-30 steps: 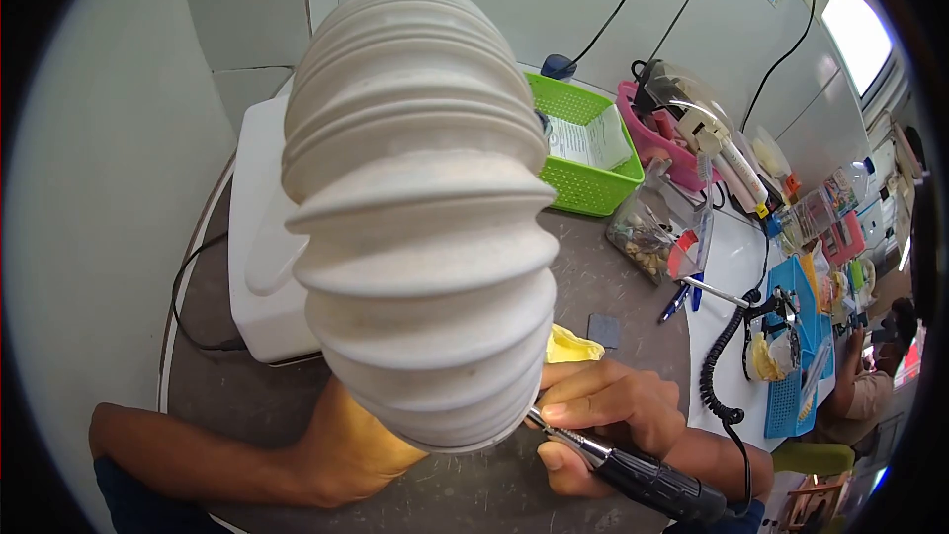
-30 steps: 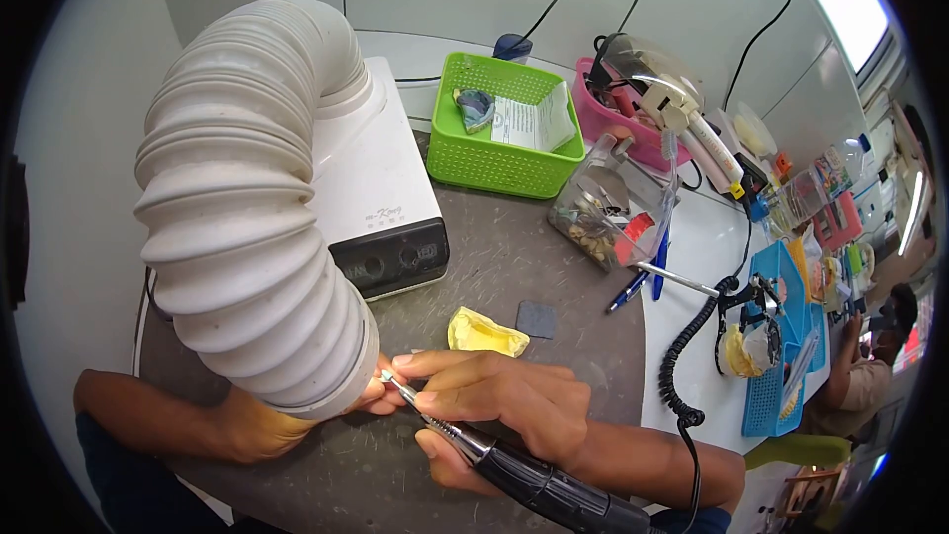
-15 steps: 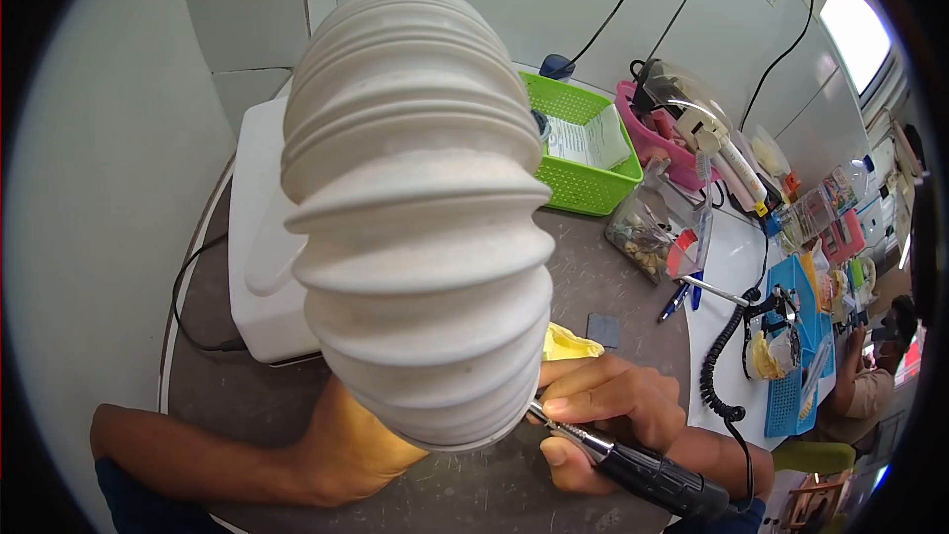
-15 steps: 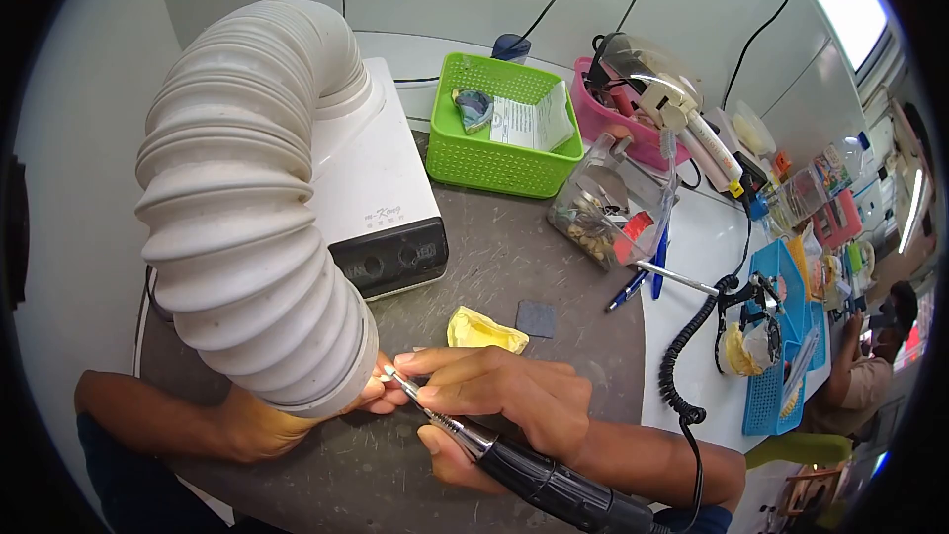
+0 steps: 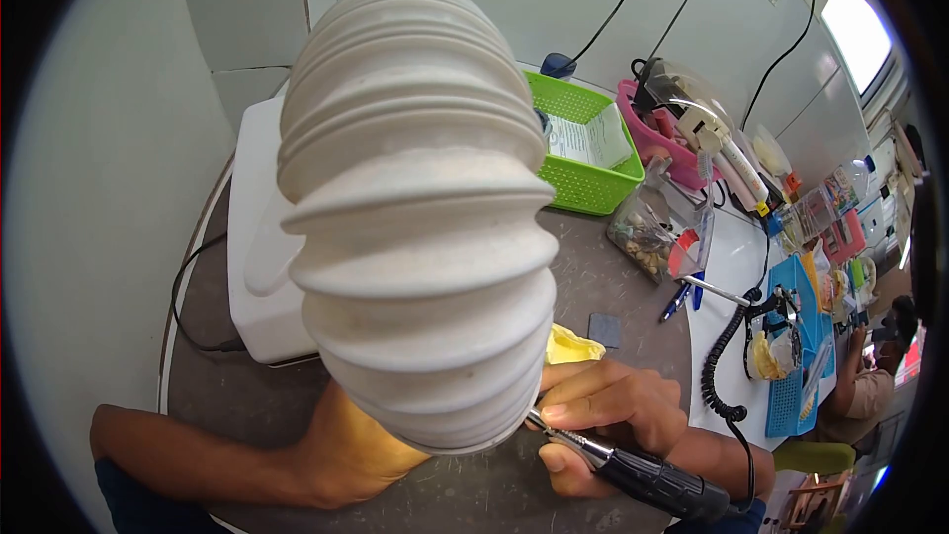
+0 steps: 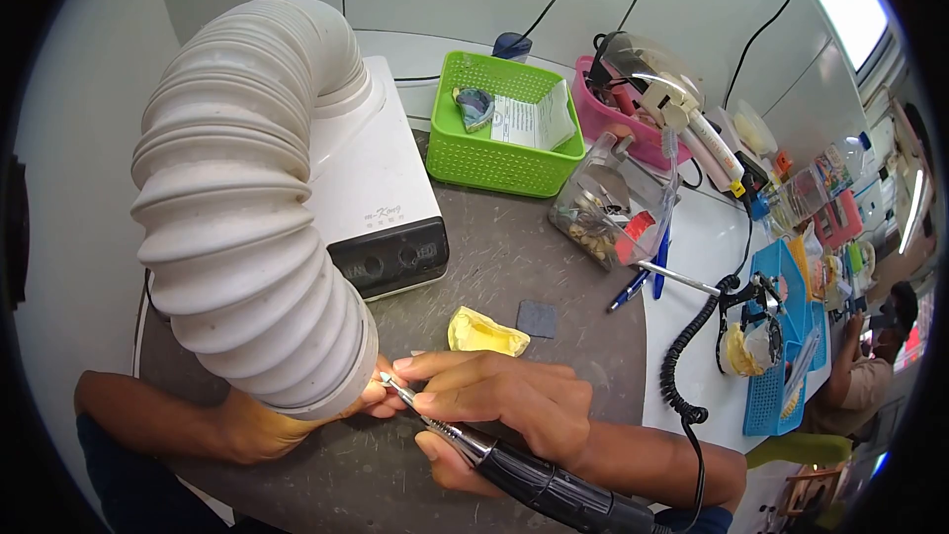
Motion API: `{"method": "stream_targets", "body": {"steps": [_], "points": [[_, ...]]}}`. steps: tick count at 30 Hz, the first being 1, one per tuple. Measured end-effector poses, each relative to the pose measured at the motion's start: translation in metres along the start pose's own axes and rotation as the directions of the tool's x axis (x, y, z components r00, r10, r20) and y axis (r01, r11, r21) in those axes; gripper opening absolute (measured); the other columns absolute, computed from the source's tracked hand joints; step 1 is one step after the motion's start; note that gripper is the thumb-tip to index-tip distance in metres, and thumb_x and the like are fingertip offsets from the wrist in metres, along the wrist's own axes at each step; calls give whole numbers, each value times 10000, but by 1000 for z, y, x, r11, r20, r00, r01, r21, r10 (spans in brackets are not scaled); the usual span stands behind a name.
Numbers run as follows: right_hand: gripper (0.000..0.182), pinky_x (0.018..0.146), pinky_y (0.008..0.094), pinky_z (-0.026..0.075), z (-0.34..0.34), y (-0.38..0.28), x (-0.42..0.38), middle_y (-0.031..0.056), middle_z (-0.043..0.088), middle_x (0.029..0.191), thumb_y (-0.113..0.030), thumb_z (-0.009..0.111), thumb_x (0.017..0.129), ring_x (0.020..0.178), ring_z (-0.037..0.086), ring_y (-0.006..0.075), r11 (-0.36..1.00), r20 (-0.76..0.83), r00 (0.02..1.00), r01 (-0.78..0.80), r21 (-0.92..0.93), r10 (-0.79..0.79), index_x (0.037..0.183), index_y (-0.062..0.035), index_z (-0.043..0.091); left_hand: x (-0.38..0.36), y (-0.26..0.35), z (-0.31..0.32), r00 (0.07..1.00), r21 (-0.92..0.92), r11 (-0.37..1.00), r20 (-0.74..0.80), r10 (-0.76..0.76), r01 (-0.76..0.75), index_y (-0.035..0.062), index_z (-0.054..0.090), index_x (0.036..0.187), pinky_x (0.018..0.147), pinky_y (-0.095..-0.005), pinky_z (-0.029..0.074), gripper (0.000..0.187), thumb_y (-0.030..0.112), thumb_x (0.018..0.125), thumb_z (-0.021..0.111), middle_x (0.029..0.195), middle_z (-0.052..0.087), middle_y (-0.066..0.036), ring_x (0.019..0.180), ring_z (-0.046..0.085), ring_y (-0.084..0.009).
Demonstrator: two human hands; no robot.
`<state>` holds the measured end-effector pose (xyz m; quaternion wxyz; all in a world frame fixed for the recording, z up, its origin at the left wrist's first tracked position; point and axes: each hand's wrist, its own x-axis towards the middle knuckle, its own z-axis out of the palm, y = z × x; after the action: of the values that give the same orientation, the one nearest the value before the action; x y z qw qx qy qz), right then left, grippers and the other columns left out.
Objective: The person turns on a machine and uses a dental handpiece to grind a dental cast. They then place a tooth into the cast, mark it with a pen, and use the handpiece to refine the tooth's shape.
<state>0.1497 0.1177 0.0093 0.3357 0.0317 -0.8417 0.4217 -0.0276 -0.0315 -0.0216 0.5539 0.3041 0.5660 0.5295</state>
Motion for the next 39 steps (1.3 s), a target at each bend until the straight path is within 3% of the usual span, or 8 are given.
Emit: {"method": "stream_targets", "body": {"steps": [11, 14, 16, 23, 25, 31, 39], "points": [[287, 731, 330, 584, 0, 1, -2, 203, 678, 909, -67, 768, 777, 865, 712, 270, 1000, -8, 1000, -4, -11, 4, 992, 10, 595, 1, -3, -1, 999, 54, 998, 16, 36, -37, -16, 619, 1088, 852, -364, 510, 423, 166, 760, 815, 1051, 671, -142, 976, 652, -262], [279, 710, 322, 586, 1, 1, -4, 206, 678, 904, -76, 763, 784, 843, 715, 261, 1000, -25, 1000, -7, -1, 7, 984, 14, 589, 2, 1, 1, 1000, -1, 1000, -8, -21, 21, -17, 617, 1093, 857, -364, 509, 426, 161, 761, 815, 1057, 671, -142, 984, 650, -255], [280, 699, 321, 587, 1, 1, -3, 206, 677, 900, -79, 762, 786, 830, 716, 257, 1000, -26, 1000, -12, 13, 12, 983, 16, 587, 0, 10, 3, 999, 136, 990, 33, 22, -26, -17, 626, 1065, 815, -249, 512, 185, 138, 966, 608, 997, 662, -95, 919, 614, -122], [286, 700, 337, 589, 1, 2, -2, 192, 679, 859, -92, 762, 791, 819, 718, 277, 1000, -24, 999, 28, 0, -28, 992, 20, 592, 1, 13, 3, 998, 122, 991, 51, 46, -52, -8, 624, 1049, 797, -242, 507, 181, 156, 975, 597, 982, 660, -90, 894, 607, -115], [289, 705, 342, 589, 0, 2, -1, 190, 679, 857, -91, 762, 790, 825, 718, 283, 999, -12, 999, 47, -14, -47, 996, 19, 591, 0, 25, 4, 990, -9, 1000, 137, -10, 11, 1, 622, 1038, 781, -239, 501, 170, 157, 976, 596, 975, 657, -86, 887, 601, -111], [282, 712, 348, 589, 2, 0, -3, 187, 680, 861, -81, 764, 781, 843, 720, 296, 1000, -39, 999, -3, 10, 4, 987, 18, 599, 1, 27, 8, 988, -42, 999, 149, 35, -29, 10, 617, 1036, 768, -242, 494, 180, 179, 976, 600, 975, 654, -79, 876, 596, -114], [293, 734, 345, 585, 0, -2, -2, 195, 681, 873, -76, 760, 785, 879, 716, 297, 1000, 9, 1000, 5, 10, -5, 1014, 5, 596, -1, 29, 8, 990, 11, 998, 129, 52, -54, 17, 629, 1036, 761, -237, 498, 178, 181, 967, 616, 974, 660, -69, 887, 608, -114]]}}
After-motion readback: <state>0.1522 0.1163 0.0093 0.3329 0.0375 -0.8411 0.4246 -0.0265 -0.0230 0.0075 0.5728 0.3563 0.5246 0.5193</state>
